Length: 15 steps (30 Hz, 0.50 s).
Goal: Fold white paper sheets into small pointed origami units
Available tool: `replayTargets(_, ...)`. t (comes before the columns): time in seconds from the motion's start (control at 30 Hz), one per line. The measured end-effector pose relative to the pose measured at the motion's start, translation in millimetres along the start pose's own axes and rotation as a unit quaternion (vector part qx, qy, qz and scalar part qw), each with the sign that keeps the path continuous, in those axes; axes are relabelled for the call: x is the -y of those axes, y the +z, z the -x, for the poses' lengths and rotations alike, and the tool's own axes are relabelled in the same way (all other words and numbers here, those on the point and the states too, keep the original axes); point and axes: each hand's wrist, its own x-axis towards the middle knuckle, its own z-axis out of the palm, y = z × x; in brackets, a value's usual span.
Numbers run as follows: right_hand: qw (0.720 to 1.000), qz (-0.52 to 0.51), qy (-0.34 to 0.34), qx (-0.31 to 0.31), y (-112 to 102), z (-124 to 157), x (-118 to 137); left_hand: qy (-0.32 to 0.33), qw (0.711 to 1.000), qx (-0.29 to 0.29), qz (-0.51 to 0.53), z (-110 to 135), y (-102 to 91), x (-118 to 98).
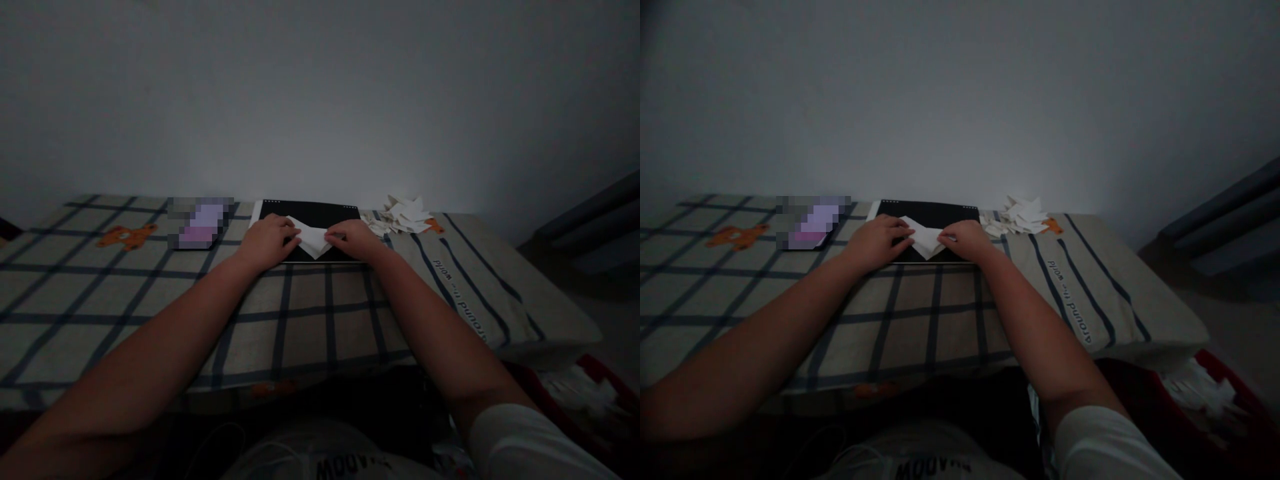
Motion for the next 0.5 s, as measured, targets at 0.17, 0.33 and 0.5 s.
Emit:
replayTargets(0.17,0.999,0.026,0.035,0.008,4,1,3,0.057,0.998,0.011,0.016,0,2.3,1)
replayTargets(0.33,0.998,0.029,0.053,0.028,6,2,3,0.096,0.992,0.055,0.059,-4,5.2,2)
replayTargets(0.5,0.998,-0.013,0.05,0.026,7,0,-5,0.071,0.992,0.012,0.104,-5,7.7,11)
